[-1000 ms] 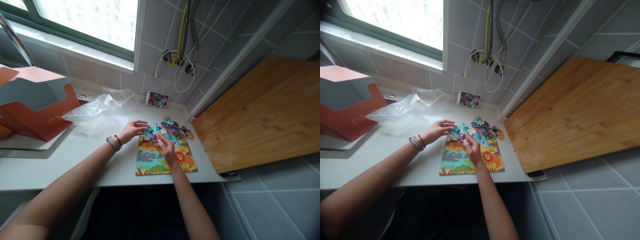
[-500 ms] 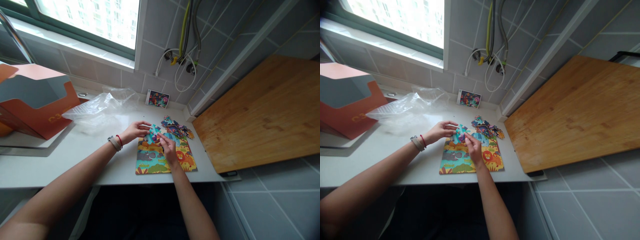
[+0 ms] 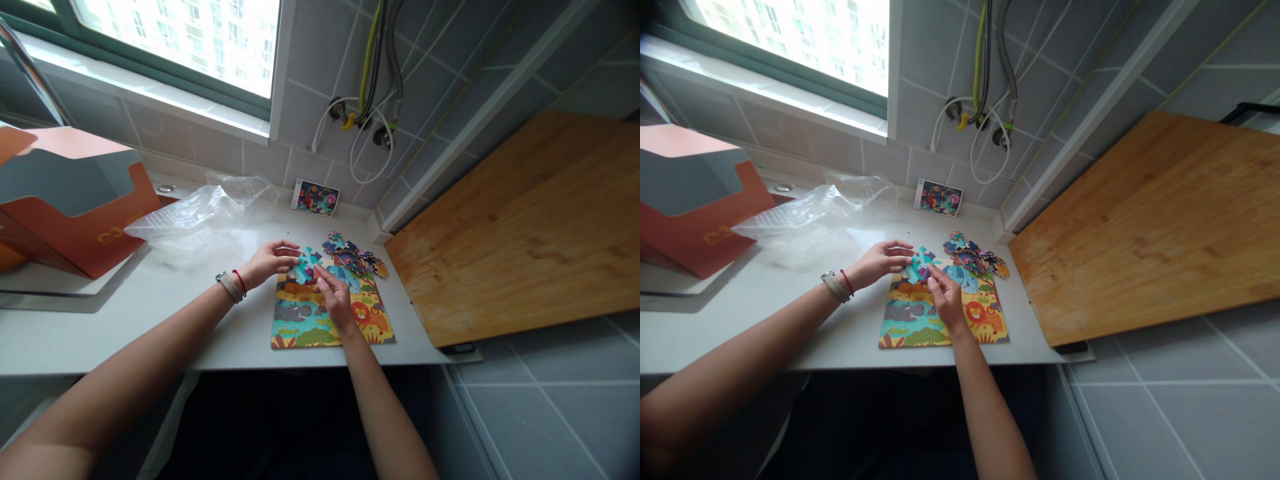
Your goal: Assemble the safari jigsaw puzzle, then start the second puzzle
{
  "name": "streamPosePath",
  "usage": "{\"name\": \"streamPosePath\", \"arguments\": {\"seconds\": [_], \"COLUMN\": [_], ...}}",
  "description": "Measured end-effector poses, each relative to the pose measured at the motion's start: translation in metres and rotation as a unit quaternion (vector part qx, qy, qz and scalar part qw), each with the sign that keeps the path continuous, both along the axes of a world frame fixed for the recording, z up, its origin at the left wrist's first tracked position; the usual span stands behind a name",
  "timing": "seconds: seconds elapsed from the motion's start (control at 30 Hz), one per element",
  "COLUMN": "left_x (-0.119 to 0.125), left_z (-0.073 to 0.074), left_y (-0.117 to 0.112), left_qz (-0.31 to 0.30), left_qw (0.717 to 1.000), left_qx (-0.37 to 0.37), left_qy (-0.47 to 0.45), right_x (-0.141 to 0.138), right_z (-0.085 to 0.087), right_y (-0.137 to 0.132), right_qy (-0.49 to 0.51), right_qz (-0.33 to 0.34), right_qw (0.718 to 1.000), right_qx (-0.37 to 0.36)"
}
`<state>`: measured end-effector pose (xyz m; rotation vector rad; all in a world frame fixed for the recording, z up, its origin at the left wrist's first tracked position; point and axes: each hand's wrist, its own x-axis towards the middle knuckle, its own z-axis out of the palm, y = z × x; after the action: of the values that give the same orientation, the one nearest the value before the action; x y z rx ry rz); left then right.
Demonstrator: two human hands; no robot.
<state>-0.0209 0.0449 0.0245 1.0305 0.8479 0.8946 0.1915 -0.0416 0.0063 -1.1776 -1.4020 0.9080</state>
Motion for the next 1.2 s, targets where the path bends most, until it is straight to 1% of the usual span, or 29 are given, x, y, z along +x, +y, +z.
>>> {"name": "streamPosePath", "arguments": {"seconds": [0.1, 0.27, 0.43, 0.57, 0.73, 0.8, 0.87, 0.93, 1.03, 1.1, 1.2], "left_x": [0.001, 0.001, 0.0, 0.0, 0.0, -0.001, -0.004, -0.009, -0.019, -0.026, -0.033], "left_z": [0.002, 0.001, 0.001, 0.0, -0.006, -0.007, -0.006, -0.006, -0.007, -0.011, -0.017], "left_y": [-0.002, -0.001, -0.001, -0.001, 0.001, 0.003, 0.007, 0.014, 0.027, 0.035, 0.041], "left_qz": [-0.005, -0.005, -0.003, 0.005, 0.016, 0.035, 0.069, 0.117, 0.177, 0.194, 0.21], "left_qw": [1.0, 1.0, 1.0, 1.0, 0.998, 0.997, 0.993, 0.984, 0.964, 0.946, 0.91], "left_qx": [-0.005, -0.002, 0.001, 0.009, 0.033, 0.046, 0.065, 0.094, 0.141, 0.163, 0.192], "left_qy": [0.003, 0.012, 0.019, 0.022, 0.042, 0.058, 0.073, 0.092, 0.138, 0.201, 0.301], "right_x": [0.001, 0.002, 0.002, 0.002, 0.0, -0.002, -0.004, -0.005, -0.005, -0.004, -0.004], "right_z": [0.004, 0.008, 0.007, 0.004, 0.002, 0.005, 0.007, 0.008, 0.003, -0.001, -0.006], "right_y": [-0.001, -0.002, -0.001, 0.0, 0.0, 0.0, 0.0, 0.0, 0.001, 0.001, 0.002], "right_qy": [-0.011, -0.023, -0.029, -0.036, -0.05, -0.055, -0.058, -0.062, -0.069, -0.066, -0.051], "right_qz": [-0.005, -0.007, -0.01, -0.006, 0.031, 0.055, 0.074, 0.075, 0.061, 0.057, 0.057], "right_qw": [1.0, 1.0, 1.0, 0.999, 0.998, 0.996, 0.995, 0.994, 0.996, 0.996, 0.997], "right_qx": [0.003, -0.002, 0.004, 0.005, 0.014, 0.03, 0.047, 0.046, 0.02, 0.007, 0.001]}}
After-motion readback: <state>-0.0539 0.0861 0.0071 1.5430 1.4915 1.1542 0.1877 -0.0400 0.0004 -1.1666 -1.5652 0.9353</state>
